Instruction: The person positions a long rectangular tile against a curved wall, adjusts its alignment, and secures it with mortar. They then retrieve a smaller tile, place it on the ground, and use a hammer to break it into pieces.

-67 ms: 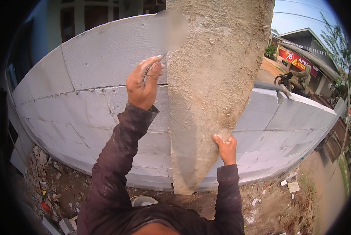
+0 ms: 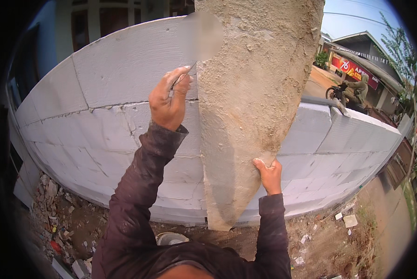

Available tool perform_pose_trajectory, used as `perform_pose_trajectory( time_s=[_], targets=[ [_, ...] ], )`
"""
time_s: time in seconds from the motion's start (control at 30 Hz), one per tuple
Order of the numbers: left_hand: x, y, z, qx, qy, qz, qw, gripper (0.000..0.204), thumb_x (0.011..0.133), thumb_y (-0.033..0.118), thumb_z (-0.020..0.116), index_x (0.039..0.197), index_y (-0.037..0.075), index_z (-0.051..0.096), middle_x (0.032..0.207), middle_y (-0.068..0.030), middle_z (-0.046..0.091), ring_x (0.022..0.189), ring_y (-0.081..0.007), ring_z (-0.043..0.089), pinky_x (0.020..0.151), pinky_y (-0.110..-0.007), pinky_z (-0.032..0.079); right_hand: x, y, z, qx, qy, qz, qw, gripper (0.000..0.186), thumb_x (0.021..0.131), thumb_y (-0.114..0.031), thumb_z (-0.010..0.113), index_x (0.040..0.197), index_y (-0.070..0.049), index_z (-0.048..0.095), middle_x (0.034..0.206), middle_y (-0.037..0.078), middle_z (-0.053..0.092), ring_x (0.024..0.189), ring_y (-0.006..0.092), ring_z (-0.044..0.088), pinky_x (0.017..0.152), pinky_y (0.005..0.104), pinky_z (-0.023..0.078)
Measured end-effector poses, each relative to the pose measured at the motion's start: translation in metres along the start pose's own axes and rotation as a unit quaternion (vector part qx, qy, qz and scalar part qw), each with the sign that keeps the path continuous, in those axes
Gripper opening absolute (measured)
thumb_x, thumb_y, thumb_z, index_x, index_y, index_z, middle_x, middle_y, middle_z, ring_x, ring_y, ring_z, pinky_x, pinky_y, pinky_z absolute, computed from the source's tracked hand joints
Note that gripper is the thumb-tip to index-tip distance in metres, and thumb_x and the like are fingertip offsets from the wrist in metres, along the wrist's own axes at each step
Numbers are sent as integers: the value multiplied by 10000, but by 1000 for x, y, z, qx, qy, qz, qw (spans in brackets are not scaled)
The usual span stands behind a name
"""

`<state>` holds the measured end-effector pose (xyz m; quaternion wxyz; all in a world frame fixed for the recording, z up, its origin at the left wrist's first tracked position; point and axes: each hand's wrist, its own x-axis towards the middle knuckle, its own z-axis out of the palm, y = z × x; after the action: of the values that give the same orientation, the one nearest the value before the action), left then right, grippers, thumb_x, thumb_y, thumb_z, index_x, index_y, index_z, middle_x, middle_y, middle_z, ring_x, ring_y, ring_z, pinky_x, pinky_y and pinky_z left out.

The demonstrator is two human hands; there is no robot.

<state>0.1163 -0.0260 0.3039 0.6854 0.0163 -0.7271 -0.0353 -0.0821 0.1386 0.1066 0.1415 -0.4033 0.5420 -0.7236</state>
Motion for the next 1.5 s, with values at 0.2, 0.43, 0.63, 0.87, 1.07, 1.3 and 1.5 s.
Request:
perform_pose_trajectory(
  time_s=[0.2,0.43,0.63,0.87,1.07,1.3,1.5],
  targets=[
    [2,14,32,-52,13,-81,995,220,915,162,491,1027,4,597,804,-68,618,743,-114,561,678,-255,454,19,13,-48,-42,-8,0,999,284,777,-204,695,899,32,594,806,41,617,729,90,534,665,246,449],
    [9,61,129,247,49,181,951,181,856,112,565,1012,30,607,812,-56,620,773,-173,558,698,-317,435,55,7,-104,-26,-69,-7,997,387,754,-313,709,884,34,597,792,86,635,708,135,573,640,280,465],
    [22,104,239,289,-106,204,929,356,684,92,727,1022,95,616,752,-58,587,644,-187,561,560,-289,445,91,-11,-177,-300,-89,-36,949,573,721,-538,645,880,11,608,764,149,624,704,286,622,615,376,482],
    [30,124,302,332,-72,227,913,462,596,193,798,1018,124,622,689,-33,551,546,-162,525,467,-280,420,138,-62,-281,-209,-22,-205,956,405,788,-369,625,951,1,598,906,146,575,681,239,621,547,318,499],
    [26,136,343,339,-102,181,918,467,648,75,754,1087,83,594,796,-79,579,649,-186,543,573,-282,459,261,-136,-313,-324,0,-452,831,209,781,-115,582,974,-41,609,952,120,592,654,218,632,525,297,503],
    [24,131,367,366,-90,194,906,537,651,259,768,1135,120,581,818,-58,554,626,-160,535,531,-291,455,310,-139,-343,-442,-115,-423,782,70,702,-124,589,735,-90,640,698,93,631,656,257,632,542,358,497],
    [13,133,374,374,-110,148,909,489,708,182,734,1151,65,563,853,-88,571,693,-177,523,617,-280,450,310,-134,-379,-363,-49,-470,803,150,780,-235,589,781,-105,664,689,97,638,669,270,634,580,362,512]
  ],
)
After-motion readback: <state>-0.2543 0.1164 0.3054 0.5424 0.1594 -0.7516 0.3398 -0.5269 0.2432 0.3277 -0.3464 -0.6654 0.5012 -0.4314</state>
